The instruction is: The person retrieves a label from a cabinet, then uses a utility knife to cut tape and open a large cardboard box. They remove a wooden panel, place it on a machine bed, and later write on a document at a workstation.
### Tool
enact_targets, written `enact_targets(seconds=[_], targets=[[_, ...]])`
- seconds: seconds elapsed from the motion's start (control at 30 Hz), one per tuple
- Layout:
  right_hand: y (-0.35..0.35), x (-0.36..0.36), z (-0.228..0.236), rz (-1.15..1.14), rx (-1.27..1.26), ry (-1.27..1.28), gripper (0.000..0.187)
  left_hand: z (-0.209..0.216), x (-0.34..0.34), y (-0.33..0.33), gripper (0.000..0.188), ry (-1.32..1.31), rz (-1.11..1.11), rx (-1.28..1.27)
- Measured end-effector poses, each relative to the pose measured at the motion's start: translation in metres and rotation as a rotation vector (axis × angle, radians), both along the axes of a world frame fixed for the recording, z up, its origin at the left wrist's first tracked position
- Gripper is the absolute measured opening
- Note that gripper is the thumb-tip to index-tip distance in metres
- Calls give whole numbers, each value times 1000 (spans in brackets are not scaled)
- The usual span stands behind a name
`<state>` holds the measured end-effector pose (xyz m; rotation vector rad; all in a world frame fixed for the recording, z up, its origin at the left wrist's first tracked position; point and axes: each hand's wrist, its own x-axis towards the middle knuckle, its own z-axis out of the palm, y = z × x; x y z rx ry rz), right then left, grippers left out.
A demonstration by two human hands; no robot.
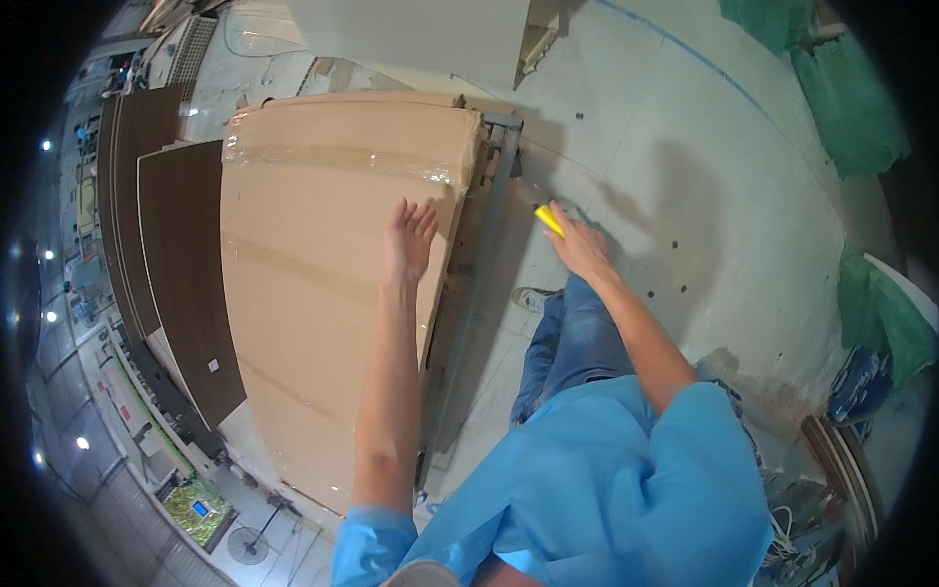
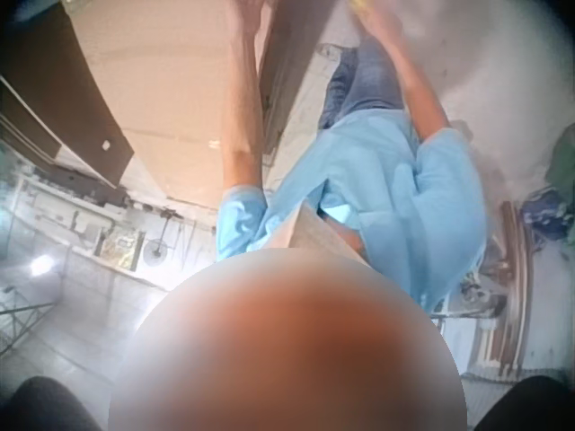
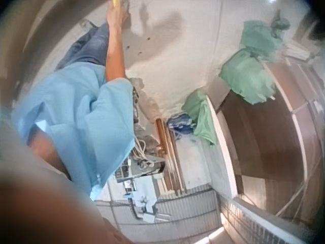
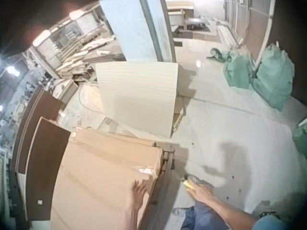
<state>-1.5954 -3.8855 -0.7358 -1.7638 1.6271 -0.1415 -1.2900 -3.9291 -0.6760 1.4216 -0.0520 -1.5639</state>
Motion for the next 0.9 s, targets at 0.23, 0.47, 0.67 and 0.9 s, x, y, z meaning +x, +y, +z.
enact_targets(seconds=[0.23, 0.47, 0.67, 0.9], targets=[[-35, 27, -22, 215, 36, -333, 31, -50, -1, -86, 62, -24, 367, 425], [-34, 63, -34, -228, 502, -680, 34, -38, -9, -97, 41, -61, 161, 464], [-40, 110, -2, -830, 1033, -1264, 28, -19, -17, -113, 58, 16, 247, 564], [-27, 140, 23, -851, 964, -1283, 26, -8, -10, -107, 51, -269, -37, 649]])
